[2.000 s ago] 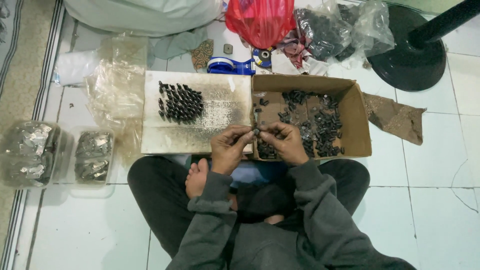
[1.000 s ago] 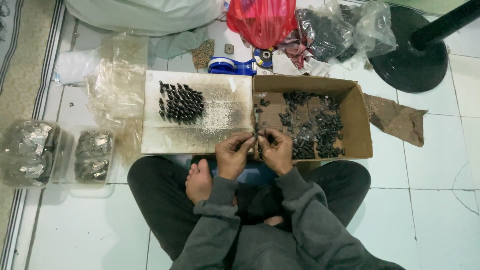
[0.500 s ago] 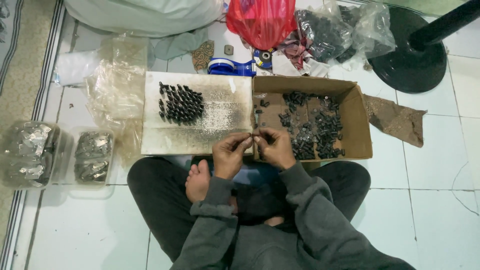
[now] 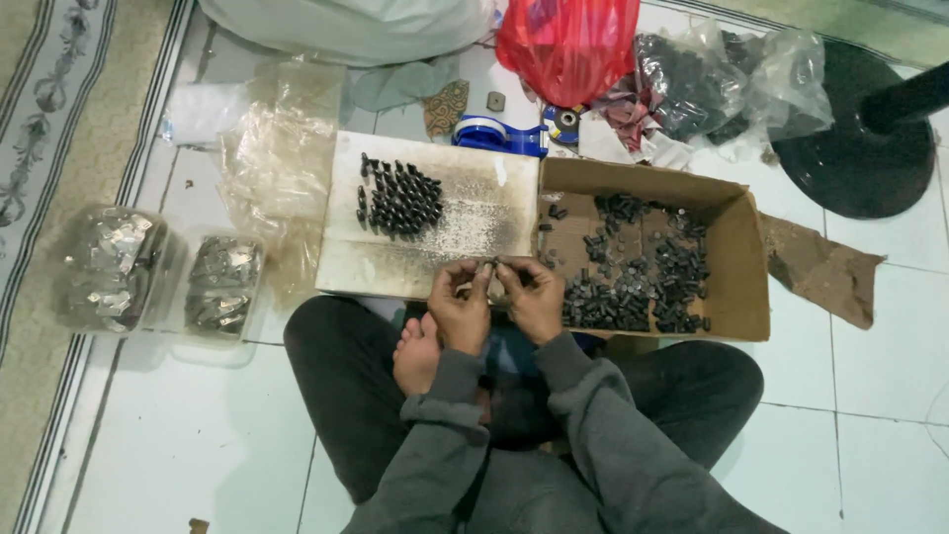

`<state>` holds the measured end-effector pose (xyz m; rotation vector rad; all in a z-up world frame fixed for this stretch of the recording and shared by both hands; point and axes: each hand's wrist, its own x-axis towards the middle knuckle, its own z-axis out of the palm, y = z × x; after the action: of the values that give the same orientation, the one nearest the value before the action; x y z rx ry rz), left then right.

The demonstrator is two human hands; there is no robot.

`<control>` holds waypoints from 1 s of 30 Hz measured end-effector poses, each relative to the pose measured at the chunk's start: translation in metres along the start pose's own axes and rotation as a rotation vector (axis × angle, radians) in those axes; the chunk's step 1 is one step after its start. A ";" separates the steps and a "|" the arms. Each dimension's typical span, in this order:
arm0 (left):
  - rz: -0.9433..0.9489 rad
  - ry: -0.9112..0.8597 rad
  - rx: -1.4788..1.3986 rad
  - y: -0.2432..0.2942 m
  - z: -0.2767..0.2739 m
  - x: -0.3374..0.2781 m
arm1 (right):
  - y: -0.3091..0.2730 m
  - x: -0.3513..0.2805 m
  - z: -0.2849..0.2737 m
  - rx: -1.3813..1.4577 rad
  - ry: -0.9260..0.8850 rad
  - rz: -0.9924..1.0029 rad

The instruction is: Inserting small metal pins into a perforated board while sitting on the floor.

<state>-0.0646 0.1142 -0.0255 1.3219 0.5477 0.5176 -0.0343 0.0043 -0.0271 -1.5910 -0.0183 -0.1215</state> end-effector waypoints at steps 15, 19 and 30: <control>0.094 0.073 0.197 0.029 -0.030 0.040 | 0.039 0.025 0.084 0.018 -0.147 -0.025; 0.055 0.071 0.244 0.014 -0.028 0.050 | 0.036 0.031 0.089 0.037 -0.174 0.013; -0.021 0.031 0.238 -0.017 -0.029 0.063 | 0.038 0.037 0.090 -0.012 -0.195 0.066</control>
<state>-0.0343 0.1730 -0.0519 1.5339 0.6637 0.4664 0.0122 0.0904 -0.0635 -1.6087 -0.1167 0.0849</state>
